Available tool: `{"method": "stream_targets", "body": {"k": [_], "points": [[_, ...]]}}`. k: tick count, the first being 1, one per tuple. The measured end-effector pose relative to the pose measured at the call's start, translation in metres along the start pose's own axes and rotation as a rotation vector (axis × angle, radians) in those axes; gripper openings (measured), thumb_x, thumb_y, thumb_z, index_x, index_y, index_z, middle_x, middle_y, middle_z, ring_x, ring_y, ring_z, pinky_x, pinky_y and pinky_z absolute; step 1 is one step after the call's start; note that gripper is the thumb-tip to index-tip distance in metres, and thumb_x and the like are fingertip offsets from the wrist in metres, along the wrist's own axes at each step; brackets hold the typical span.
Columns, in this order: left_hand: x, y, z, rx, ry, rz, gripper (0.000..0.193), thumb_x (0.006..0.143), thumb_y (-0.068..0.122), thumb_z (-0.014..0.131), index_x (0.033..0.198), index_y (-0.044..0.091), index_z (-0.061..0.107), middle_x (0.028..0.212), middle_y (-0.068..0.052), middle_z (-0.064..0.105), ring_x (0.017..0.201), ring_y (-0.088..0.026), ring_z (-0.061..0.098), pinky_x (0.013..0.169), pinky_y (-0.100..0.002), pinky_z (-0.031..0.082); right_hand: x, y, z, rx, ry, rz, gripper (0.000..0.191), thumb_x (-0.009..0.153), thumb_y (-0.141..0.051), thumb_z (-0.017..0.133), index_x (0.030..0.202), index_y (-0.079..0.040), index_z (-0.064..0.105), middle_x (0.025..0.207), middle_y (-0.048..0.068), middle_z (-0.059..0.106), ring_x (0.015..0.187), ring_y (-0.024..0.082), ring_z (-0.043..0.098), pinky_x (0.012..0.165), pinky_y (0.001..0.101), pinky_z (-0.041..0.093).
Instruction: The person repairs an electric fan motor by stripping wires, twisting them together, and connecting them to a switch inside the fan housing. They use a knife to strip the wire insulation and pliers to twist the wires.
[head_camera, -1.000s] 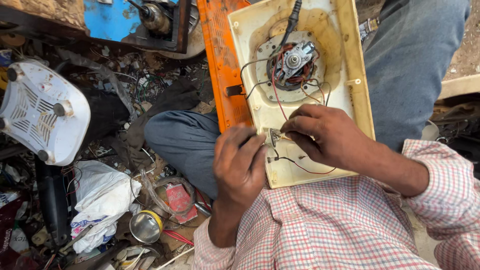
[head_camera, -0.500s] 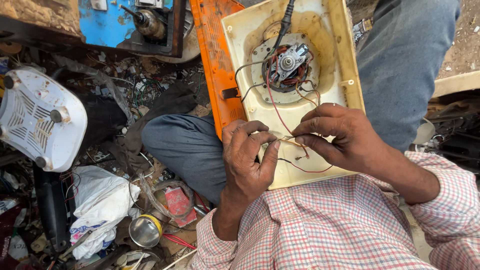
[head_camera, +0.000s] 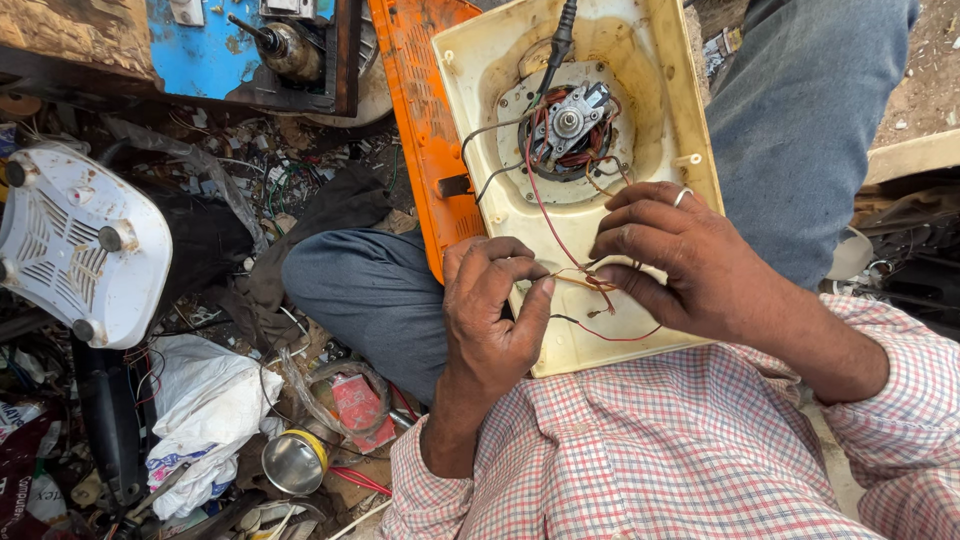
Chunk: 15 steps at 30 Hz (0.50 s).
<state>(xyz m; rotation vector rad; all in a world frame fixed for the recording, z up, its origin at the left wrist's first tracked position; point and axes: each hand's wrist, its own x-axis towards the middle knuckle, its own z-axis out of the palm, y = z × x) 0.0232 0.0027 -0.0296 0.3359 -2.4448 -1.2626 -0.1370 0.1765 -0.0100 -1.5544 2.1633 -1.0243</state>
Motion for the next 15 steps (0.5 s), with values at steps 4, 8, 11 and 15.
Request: {"method": "stream_targets", "body": {"k": [4, 8, 11, 15], "points": [[0.004, 0.005, 0.009, -0.006, 0.006, 0.052, 0.021, 0.088, 0.01, 0.081, 0.105, 0.005, 0.069, 0.112, -0.011, 0.067, 0.113, -0.03, 0.058, 0.098, -0.043, 0.049, 0.003, -0.008, 0.004, -0.073, 0.023, -0.11, 0.024, 0.081, -0.022, 0.081, 0.1, -0.01, 0.072, 0.097, 0.003, 0.073, 0.112, 0.028, 0.065, 0.102, 0.0529, 0.042], [0.006, 0.005, 0.006, -0.005, 0.061, 0.009, 0.03, 0.088, 0.007, 0.08, 0.115, 0.001, 0.068, 0.116, -0.015, 0.065, 0.112, -0.031, 0.06, 0.097, -0.043, 0.05, -0.005, 0.005, -0.014, -0.039, 0.159, 0.039, 0.012, 0.089, -0.012, 0.077, 0.1, -0.009, 0.072, 0.099, 0.007, 0.072, 0.111, 0.026, 0.067, 0.1, 0.0443, 0.049], [0.001, 0.006, -0.004, -0.009, -0.067, 0.026, 0.019, 0.092, 0.005, 0.079, 0.11, 0.006, 0.072, 0.112, -0.009, 0.069, 0.108, -0.025, 0.064, 0.094, -0.038, 0.053, -0.02, 0.012, -0.027, 0.1, 0.226, 0.213, 0.01, 0.097, -0.01, 0.074, 0.105, -0.006, 0.07, 0.108, 0.008, 0.072, 0.107, 0.022, 0.071, 0.098, 0.0368, 0.055], [-0.003, 0.012, 0.008, 0.119, -0.188, 0.149, 0.026, 0.084, 0.004, 0.078, 0.11, 0.004, 0.072, 0.108, -0.012, 0.068, 0.102, -0.029, 0.062, 0.089, -0.041, 0.051, -0.032, 0.011, -0.026, 0.374, 0.249, 0.346, 0.017, 0.099, -0.01, 0.072, 0.115, -0.005, 0.069, 0.115, 0.009, 0.073, 0.107, 0.02, 0.071, 0.097, 0.0327, 0.057]]}}
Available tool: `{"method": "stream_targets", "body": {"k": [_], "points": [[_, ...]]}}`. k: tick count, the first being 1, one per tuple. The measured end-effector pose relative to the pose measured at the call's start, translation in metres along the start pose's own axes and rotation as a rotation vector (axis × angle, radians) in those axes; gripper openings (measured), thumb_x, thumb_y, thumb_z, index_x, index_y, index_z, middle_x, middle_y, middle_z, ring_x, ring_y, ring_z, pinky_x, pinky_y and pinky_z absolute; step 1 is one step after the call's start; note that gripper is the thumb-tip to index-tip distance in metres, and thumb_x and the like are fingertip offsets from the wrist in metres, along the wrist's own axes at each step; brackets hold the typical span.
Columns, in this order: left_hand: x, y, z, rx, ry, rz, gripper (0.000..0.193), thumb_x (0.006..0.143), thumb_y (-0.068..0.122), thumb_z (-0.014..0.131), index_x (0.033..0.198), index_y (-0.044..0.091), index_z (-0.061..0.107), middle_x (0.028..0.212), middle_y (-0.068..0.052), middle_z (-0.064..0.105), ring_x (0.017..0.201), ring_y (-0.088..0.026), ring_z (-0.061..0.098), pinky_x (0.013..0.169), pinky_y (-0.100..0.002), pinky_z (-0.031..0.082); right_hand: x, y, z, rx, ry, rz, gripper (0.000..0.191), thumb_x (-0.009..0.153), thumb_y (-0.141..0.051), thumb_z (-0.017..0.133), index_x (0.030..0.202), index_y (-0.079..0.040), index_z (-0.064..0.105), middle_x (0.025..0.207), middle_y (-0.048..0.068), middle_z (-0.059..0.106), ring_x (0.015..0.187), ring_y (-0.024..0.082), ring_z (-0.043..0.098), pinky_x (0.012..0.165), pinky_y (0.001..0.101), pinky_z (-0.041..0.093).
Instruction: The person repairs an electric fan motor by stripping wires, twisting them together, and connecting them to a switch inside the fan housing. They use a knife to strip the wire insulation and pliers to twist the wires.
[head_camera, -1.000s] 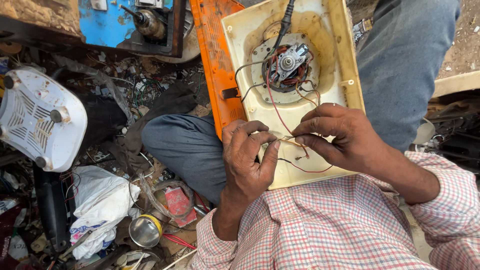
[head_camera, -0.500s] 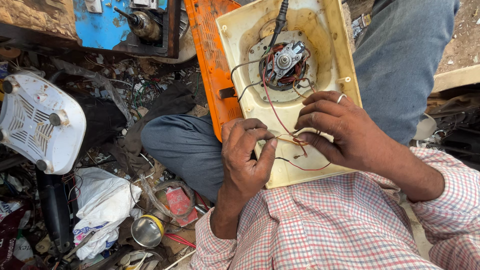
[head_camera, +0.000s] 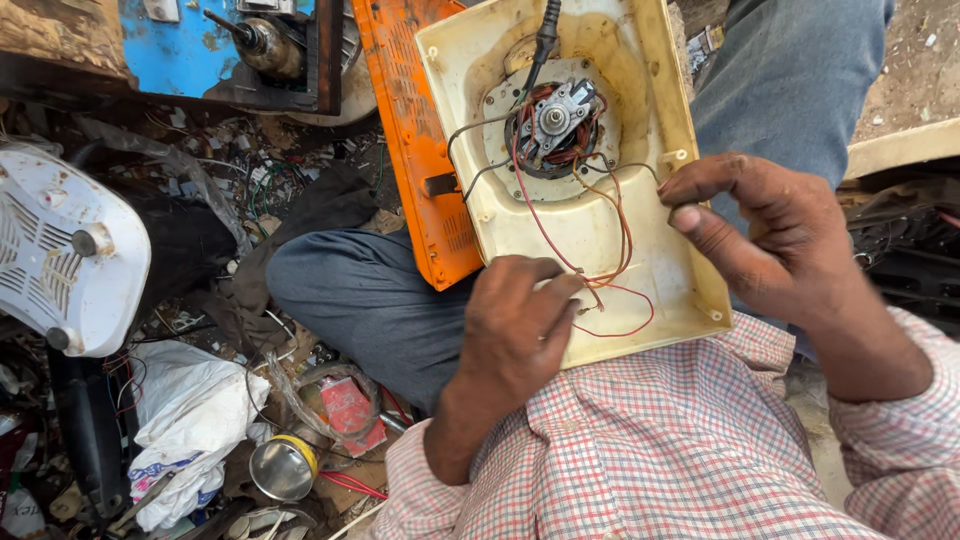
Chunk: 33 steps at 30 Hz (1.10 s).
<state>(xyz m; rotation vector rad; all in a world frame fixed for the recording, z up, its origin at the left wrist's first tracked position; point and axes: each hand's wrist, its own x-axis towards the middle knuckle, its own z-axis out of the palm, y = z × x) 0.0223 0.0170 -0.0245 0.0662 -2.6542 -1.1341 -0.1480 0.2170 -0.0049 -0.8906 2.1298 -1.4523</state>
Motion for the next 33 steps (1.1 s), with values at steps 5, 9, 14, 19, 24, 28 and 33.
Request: {"method": "stream_targets", "body": {"k": [5, 9, 14, 19, 24, 28, 33], "points": [[0.007, -0.003, 0.02, 0.177, -0.064, 0.062, 0.025, 0.086, 0.003, 0.076, 0.11, 0.004, 0.072, 0.101, -0.011, 0.066, 0.095, -0.029, 0.062, 0.082, -0.044, 0.05, -0.008, -0.004, 0.009, -0.443, 0.095, -0.208, 0.034, 0.083, -0.012, 0.082, 0.11, 0.0, 0.066, 0.115, 0.019, 0.066, 0.111, 0.032, 0.066, 0.092, 0.0409, 0.056], [0.0, -0.012, 0.005, 0.056, 0.09, -0.044, 0.023, 0.088, 0.001, 0.077, 0.109, 0.004, 0.07, 0.106, -0.012, 0.067, 0.1, -0.031, 0.063, 0.086, -0.045, 0.053, -0.022, -0.005, 0.019, -0.621, -0.007, -0.207, 0.027, 0.083, -0.008, 0.081, 0.106, -0.007, 0.068, 0.114, 0.014, 0.067, 0.119, 0.033, 0.064, 0.098, 0.0449, 0.055], [-0.008, -0.009, -0.021, 0.07, 0.182, -0.083, 0.023, 0.082, 0.0, 0.079, 0.104, 0.004, 0.071, 0.117, -0.013, 0.067, 0.12, -0.036, 0.063, 0.103, -0.049, 0.053, -0.014, 0.005, 0.038, -0.712, -0.246, -0.393, 0.042, 0.069, -0.012, 0.077, 0.11, -0.005, 0.073, 0.123, 0.016, 0.07, 0.133, 0.046, 0.049, 0.107, 0.0566, 0.041], [-0.005, -0.004, -0.016, 0.181, 0.076, -0.081, 0.025, 0.077, 0.004, 0.081, 0.101, 0.006, 0.076, 0.138, -0.022, 0.058, 0.138, -0.049, 0.044, 0.114, -0.056, 0.04, -0.001, 0.002, 0.037, -0.818, -0.302, -0.387, 0.027, 0.072, -0.006, 0.076, 0.098, -0.011, 0.074, 0.121, 0.012, 0.073, 0.137, 0.042, 0.05, 0.113, 0.0557, 0.041], [-0.003, -0.012, -0.009, 0.173, 0.128, -0.066, 0.027, 0.079, 0.001, 0.078, 0.105, 0.006, 0.074, 0.14, -0.023, 0.059, 0.141, -0.049, 0.045, 0.117, -0.056, 0.042, 0.0, -0.002, -0.005, -0.455, -0.083, -0.198, 0.015, 0.087, -0.007, 0.077, 0.1, -0.003, 0.07, 0.111, 0.01, 0.073, 0.127, 0.034, 0.066, 0.11, 0.0466, 0.053], [0.004, -0.005, -0.008, -0.044, 0.168, -0.03, 0.03, 0.092, 0.002, 0.074, 0.121, 0.004, 0.068, 0.138, -0.02, 0.063, 0.135, -0.041, 0.06, 0.112, -0.048, 0.052, -0.003, 0.001, -0.004, -0.196, -0.018, -0.173, 0.012, 0.091, -0.003, 0.076, 0.102, -0.004, 0.07, 0.108, 0.01, 0.074, 0.117, 0.025, 0.072, 0.102, 0.0352, 0.059], [0.022, 0.016, 0.005, -0.236, 0.127, 0.011, 0.059, 0.08, 0.031, 0.087, 0.122, -0.002, 0.06, 0.115, -0.019, 0.068, 0.102, -0.035, 0.07, 0.089, -0.045, 0.058, -0.006, -0.005, 0.024, -0.025, 0.098, -0.024, 0.016, 0.093, 0.002, 0.074, 0.108, -0.001, 0.071, 0.103, 0.009, 0.075, 0.099, 0.016, 0.072, 0.086, 0.0284, 0.058]]}}
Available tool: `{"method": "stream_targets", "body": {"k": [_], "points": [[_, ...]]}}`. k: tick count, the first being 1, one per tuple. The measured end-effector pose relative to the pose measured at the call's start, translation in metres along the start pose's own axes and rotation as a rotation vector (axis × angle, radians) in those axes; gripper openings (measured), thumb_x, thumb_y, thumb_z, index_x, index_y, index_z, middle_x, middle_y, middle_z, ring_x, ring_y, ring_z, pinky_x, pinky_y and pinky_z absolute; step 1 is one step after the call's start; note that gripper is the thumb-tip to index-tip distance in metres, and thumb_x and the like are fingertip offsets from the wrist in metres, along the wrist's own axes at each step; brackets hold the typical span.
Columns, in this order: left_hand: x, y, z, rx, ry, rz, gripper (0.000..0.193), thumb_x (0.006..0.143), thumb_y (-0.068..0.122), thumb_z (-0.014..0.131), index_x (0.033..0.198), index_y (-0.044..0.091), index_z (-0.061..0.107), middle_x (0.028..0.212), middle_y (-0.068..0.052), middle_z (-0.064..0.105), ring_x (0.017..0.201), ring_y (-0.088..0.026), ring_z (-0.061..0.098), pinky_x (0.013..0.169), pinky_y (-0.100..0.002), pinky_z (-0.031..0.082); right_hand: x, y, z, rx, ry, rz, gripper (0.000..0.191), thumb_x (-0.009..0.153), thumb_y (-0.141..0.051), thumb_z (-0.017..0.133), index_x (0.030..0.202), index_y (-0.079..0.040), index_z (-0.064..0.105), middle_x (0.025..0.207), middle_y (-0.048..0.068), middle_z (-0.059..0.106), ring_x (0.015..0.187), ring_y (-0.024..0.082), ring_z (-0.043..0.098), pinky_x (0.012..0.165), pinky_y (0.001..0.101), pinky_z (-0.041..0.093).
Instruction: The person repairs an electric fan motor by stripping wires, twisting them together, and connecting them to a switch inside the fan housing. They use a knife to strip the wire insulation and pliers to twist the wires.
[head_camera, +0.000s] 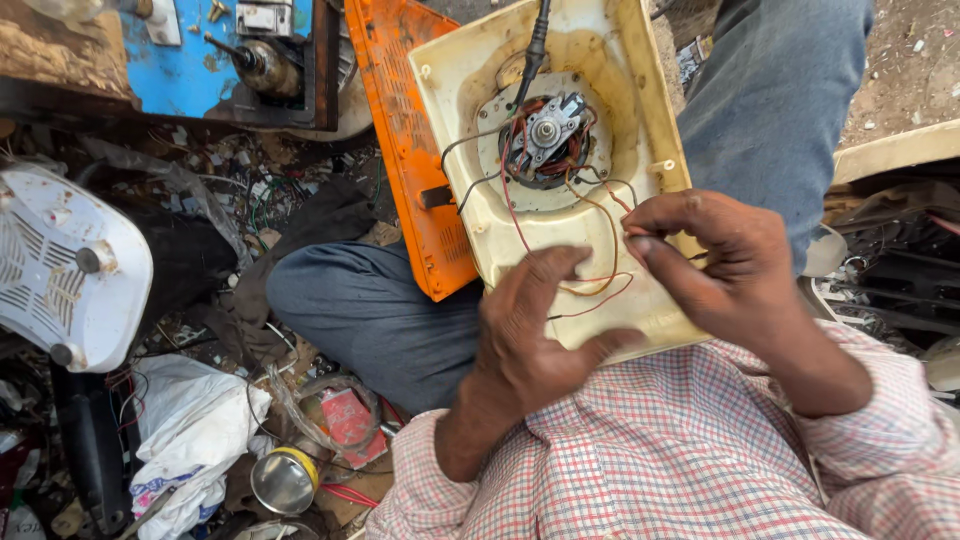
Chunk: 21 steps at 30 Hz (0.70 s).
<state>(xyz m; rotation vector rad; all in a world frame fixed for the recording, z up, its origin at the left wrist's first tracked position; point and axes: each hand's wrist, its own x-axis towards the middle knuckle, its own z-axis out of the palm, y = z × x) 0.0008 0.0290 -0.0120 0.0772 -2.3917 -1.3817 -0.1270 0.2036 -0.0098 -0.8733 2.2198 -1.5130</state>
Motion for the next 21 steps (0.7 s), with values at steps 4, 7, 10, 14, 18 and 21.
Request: {"method": "stream_targets", "body": {"k": [4, 7, 10, 14, 18, 21], "points": [[-0.003, 0.008, 0.007, -0.017, 0.07, -0.001, 0.033, 0.092, 0.02, 0.084, 0.114, 0.003, 0.065, 0.104, -0.01, 0.072, 0.087, -0.024, 0.075, 0.075, -0.033, 0.061, 0.004, -0.006, 0.005, -0.043, 0.057, -0.058, 0.021, 0.095, 0.002, 0.074, 0.115, 0.0, 0.07, 0.101, 0.009, 0.074, 0.091, 0.014, 0.073, 0.078, 0.0265, 0.058], [-0.008, 0.006, 0.002, -0.1, 0.128, -0.036, 0.018, 0.1, 0.009, 0.079, 0.112, 0.004, 0.067, 0.102, -0.009, 0.072, 0.087, -0.02, 0.075, 0.072, -0.028, 0.061, 0.006, -0.01, 0.0, -0.079, -0.065, -0.11, 0.027, 0.097, 0.001, 0.069, 0.124, -0.002, 0.07, 0.101, 0.007, 0.072, 0.091, 0.015, 0.074, 0.077, 0.0278, 0.057], [-0.012, 0.001, -0.002, -0.202, 0.11, -0.169, 0.017, 0.095, 0.009, 0.08, 0.106, 0.004, 0.068, 0.095, -0.007, 0.069, 0.08, -0.015, 0.069, 0.068, -0.026, 0.057, 0.009, -0.013, -0.002, -0.186, -0.219, -0.213, 0.026, 0.086, -0.006, 0.077, 0.112, -0.009, 0.077, 0.102, 0.012, 0.067, 0.087, 0.019, 0.07, 0.069, 0.0297, 0.058], [-0.015, -0.006, -0.001, -0.439, 0.108, -0.278, 0.013, 0.098, 0.008, 0.078, 0.105, 0.003, 0.068, 0.095, -0.004, 0.068, 0.084, -0.01, 0.066, 0.076, -0.025, 0.055, 0.011, -0.016, -0.003, -0.196, -0.242, -0.25, 0.023, 0.081, -0.015, 0.082, 0.104, -0.013, 0.078, 0.109, 0.012, 0.066, 0.098, 0.021, 0.068, 0.073, 0.0338, 0.057], [-0.016, -0.009, 0.003, -0.562, 0.115, -0.383, 0.016, 0.097, 0.012, 0.079, 0.105, 0.002, 0.068, 0.096, -0.005, 0.069, 0.082, -0.01, 0.065, 0.074, -0.023, 0.054, 0.013, -0.019, -0.002, -0.21, -0.217, -0.335, 0.022, 0.078, -0.021, 0.083, 0.098, -0.012, 0.076, 0.118, 0.012, 0.067, 0.114, 0.03, 0.063, 0.089, 0.0434, 0.054], [-0.011, -0.011, -0.004, -0.29, 0.104, -0.295, 0.017, 0.094, 0.009, 0.078, 0.106, 0.003, 0.068, 0.105, -0.009, 0.07, 0.091, -0.018, 0.069, 0.08, -0.029, 0.057, 0.019, -0.018, -0.001, -0.292, -0.13, -0.365, 0.017, 0.084, -0.019, 0.083, 0.097, -0.011, 0.076, 0.128, 0.012, 0.065, 0.127, 0.032, 0.058, 0.103, 0.0471, 0.05]]}}
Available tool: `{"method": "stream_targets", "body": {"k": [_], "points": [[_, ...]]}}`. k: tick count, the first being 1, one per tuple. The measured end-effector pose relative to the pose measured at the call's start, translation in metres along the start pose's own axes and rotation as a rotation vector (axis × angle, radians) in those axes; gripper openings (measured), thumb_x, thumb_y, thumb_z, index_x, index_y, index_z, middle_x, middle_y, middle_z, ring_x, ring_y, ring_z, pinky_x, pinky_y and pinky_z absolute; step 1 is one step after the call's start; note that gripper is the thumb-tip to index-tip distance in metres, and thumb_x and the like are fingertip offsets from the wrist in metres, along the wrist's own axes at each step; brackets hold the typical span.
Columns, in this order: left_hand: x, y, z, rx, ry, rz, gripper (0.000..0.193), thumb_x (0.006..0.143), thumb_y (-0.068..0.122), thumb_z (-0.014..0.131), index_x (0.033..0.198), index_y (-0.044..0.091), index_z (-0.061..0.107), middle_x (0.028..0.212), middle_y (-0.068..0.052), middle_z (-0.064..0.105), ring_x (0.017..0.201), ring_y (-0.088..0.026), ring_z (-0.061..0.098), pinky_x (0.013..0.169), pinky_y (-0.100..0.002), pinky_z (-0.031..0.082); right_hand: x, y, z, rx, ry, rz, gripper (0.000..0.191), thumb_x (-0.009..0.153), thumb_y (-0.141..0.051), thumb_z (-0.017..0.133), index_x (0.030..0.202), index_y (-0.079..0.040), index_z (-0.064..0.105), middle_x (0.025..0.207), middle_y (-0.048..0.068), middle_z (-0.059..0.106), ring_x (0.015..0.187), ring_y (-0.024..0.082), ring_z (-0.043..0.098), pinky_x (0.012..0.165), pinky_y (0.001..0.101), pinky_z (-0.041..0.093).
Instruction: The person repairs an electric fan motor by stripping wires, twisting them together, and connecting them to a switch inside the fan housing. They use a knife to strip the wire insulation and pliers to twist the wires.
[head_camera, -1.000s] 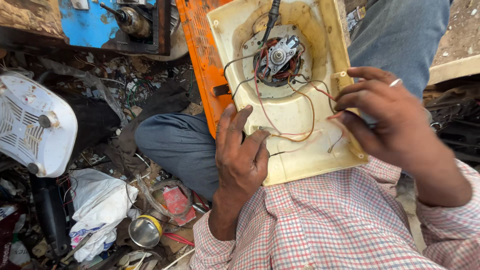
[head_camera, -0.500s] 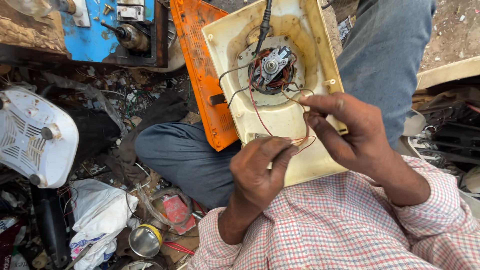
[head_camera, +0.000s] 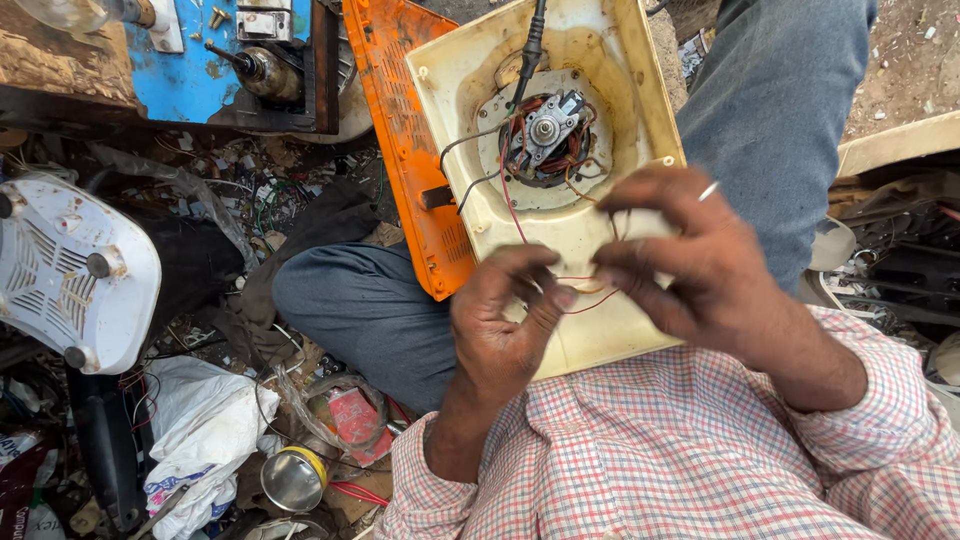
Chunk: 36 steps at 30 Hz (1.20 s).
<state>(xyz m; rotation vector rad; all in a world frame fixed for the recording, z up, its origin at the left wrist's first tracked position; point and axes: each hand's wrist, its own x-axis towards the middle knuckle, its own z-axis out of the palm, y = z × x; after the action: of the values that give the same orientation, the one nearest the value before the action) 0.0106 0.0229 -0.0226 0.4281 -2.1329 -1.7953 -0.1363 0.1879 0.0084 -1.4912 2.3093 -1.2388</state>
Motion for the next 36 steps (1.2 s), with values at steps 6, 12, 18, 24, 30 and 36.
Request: {"method": "stream_targets", "body": {"k": [6, 12, 18, 24, 30, 36], "points": [[0.012, 0.008, -0.017, 0.706, -0.146, 0.229, 0.016, 0.074, 0.006, 0.076, 0.091, 0.005, 0.073, 0.142, -0.026, 0.053, 0.14, -0.05, 0.04, 0.119, -0.063, 0.028, -0.004, 0.001, -0.003, -0.236, 0.025, 0.04, 0.015, 0.082, -0.017, 0.08, 0.091, -0.007, 0.072, 0.143, 0.022, 0.054, 0.144, 0.046, 0.039, 0.119, 0.0557, 0.037], [0.013, -0.002, 0.006, 1.01, -0.299, 0.104, 0.012, 0.081, 0.01, 0.069, 0.07, 0.006, 0.071, 0.16, -0.025, 0.036, 0.15, -0.055, 0.016, 0.115, -0.079, 0.005, -0.01, 0.002, 0.003, -0.134, -0.04, 0.119, 0.02, 0.087, -0.021, 0.08, 0.096, -0.007, 0.069, 0.147, 0.021, 0.053, 0.152, 0.047, 0.035, 0.124, 0.0581, 0.036], [0.008, 0.004, 0.003, 0.782, -0.26, 0.264, 0.006, 0.088, 0.007, 0.069, 0.086, 0.003, 0.067, 0.149, -0.021, 0.049, 0.146, -0.05, 0.036, 0.121, -0.073, 0.018, -0.01, -0.008, 0.002, -0.087, 0.014, -0.011, 0.026, 0.083, -0.025, 0.083, 0.099, -0.009, 0.071, 0.147, 0.017, 0.051, 0.151, 0.046, 0.03, 0.125, 0.0597, 0.033], [-0.004, 0.012, -0.008, 0.462, -0.253, 0.192, 0.02, 0.093, 0.005, 0.078, 0.108, 0.004, 0.066, 0.103, -0.012, 0.07, 0.097, -0.029, 0.069, 0.086, -0.045, 0.052, -0.008, -0.014, 0.015, -0.042, -0.13, 0.006, 0.025, 0.076, -0.02, 0.083, 0.097, -0.008, 0.076, 0.145, 0.018, 0.053, 0.15, 0.05, 0.026, 0.121, 0.0618, 0.032], [-0.006, 0.002, -0.016, 0.261, -0.157, 0.187, 0.029, 0.09, -0.005, 0.075, 0.114, 0.003, 0.061, 0.101, -0.014, 0.072, 0.093, -0.03, 0.074, 0.077, -0.037, 0.06, -0.009, -0.007, 0.019, -0.04, -0.167, 0.075, 0.016, 0.076, -0.016, 0.082, 0.089, -0.009, 0.077, 0.14, 0.016, 0.058, 0.15, 0.048, 0.029, 0.117, 0.0608, 0.035], [-0.01, -0.004, -0.019, 0.285, -0.104, 0.206, 0.031, 0.091, -0.005, 0.075, 0.117, 0.003, 0.059, 0.1, -0.012, 0.073, 0.093, -0.028, 0.075, 0.079, -0.037, 0.061, -0.007, -0.007, 0.014, -0.008, -0.169, 0.095, 0.023, 0.073, -0.013, 0.08, 0.094, -0.007, 0.075, 0.135, 0.018, 0.061, 0.146, 0.048, 0.038, 0.116, 0.0587, 0.039]]}}
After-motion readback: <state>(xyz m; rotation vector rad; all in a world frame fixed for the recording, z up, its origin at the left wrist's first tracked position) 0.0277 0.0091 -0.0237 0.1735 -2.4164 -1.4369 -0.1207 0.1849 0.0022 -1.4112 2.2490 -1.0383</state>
